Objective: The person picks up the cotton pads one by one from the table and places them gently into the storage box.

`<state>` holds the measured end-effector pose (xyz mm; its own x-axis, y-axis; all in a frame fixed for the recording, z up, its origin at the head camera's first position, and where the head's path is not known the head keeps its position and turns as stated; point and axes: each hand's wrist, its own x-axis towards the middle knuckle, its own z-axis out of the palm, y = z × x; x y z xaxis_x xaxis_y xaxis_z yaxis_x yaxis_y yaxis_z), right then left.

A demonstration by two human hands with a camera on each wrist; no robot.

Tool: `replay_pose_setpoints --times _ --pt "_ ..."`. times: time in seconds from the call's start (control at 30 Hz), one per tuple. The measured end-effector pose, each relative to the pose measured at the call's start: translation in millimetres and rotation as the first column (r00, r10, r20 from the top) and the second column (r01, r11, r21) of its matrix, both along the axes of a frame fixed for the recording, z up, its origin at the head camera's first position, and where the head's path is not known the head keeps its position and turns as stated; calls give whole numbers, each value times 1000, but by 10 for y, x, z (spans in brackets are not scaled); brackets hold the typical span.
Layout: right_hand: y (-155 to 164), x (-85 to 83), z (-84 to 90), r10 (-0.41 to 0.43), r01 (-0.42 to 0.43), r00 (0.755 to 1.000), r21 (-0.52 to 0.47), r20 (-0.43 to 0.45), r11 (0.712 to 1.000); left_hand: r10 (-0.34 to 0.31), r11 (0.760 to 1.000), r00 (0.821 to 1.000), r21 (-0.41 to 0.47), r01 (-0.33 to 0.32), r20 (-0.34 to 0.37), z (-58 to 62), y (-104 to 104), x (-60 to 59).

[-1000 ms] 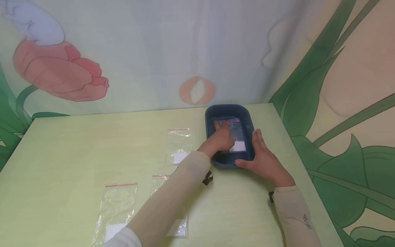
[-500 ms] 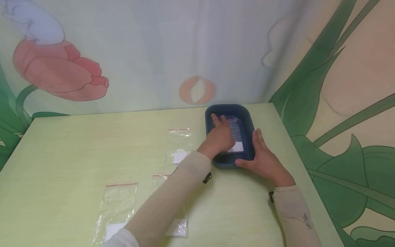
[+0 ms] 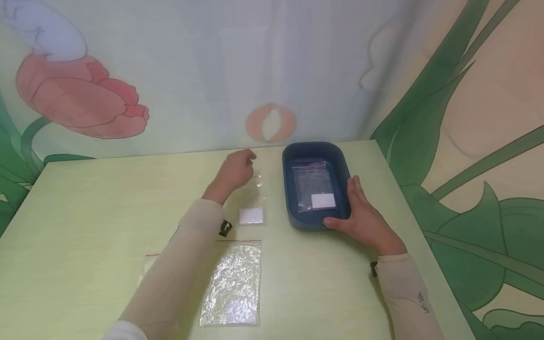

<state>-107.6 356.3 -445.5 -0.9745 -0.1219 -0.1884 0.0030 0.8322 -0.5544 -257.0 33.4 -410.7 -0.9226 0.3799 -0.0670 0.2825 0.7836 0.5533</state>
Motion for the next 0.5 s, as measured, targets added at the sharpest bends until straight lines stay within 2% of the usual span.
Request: replay_pose_setpoints --times 0.1,0.2,0.3,0.5 --pt "-13 -9 -5 -1 1 1000 7 6 1000 14 990 997 -142 -2 81 -120 -341 -49" --pt "1 -12 -3 -3 3 1000 10 3 1000 -3 970 989 -238 38 146 -191 -507 -49" --pt "-1 -18 -4 2 -2 1000 5 -3 1000 -16 966 983 -251 62 180 -213 -554 -33" --pt "-5 -16 0 -2 2 1000 0 -2 1000 -54 969 978 -227 100 200 -195 -554 -46"
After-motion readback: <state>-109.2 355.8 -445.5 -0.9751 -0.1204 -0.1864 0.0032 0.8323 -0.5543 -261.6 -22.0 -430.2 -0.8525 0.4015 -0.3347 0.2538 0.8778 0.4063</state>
